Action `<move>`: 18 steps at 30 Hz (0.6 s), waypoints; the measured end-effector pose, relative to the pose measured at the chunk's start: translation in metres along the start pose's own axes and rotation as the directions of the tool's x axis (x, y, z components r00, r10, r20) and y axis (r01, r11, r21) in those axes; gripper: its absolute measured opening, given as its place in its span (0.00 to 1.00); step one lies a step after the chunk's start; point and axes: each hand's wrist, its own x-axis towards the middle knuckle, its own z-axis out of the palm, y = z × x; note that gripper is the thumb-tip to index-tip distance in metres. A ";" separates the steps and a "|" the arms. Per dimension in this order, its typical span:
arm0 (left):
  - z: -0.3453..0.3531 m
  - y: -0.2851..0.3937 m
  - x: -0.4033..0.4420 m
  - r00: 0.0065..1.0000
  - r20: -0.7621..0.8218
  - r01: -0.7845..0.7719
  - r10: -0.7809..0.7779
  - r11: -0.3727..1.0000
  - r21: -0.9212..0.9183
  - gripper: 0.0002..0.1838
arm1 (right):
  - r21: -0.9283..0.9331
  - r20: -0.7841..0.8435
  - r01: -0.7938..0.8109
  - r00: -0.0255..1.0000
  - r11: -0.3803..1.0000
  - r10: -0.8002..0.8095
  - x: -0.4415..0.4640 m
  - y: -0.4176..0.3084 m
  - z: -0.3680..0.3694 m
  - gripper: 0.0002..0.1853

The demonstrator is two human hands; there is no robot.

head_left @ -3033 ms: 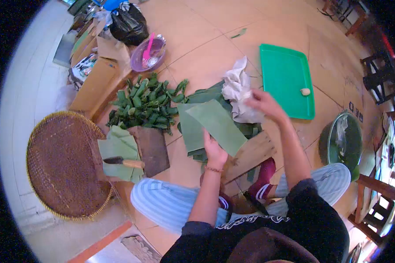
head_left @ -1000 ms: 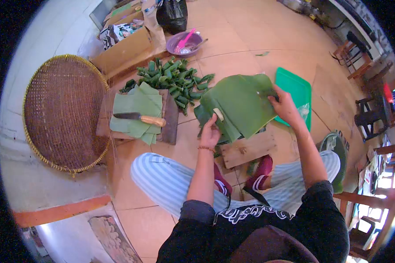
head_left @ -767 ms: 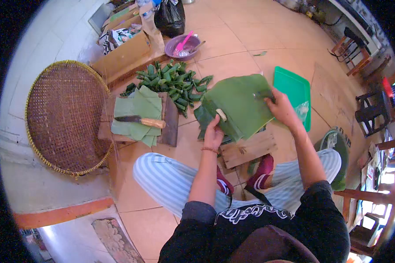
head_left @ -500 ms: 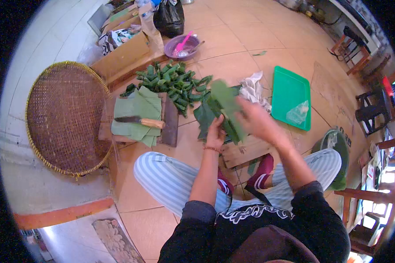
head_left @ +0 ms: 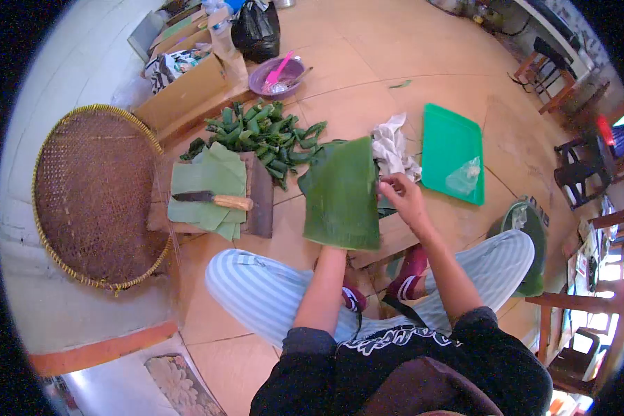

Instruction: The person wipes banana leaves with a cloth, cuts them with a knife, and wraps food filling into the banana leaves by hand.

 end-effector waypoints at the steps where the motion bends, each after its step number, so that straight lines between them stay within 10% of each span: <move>1: 0.002 -0.003 0.000 1.000 0.000 0.006 -0.006 1.000 0.002 0.13 | 0.081 0.027 -0.042 0.999 0.996 0.040 -0.004 0.004 -0.001 0.14; 8: 0.007 -0.011 -0.006 1.000 -0.005 0.017 -0.017 0.999 0.029 0.14 | 0.415 0.110 -0.186 0.982 0.891 0.154 -0.014 0.012 -0.013 0.17; 18: 0.002 -0.005 -0.014 1.000 0.007 0.007 -0.007 0.998 0.066 0.15 | 0.398 0.175 -0.169 0.979 0.902 0.106 -0.014 0.011 -0.018 0.23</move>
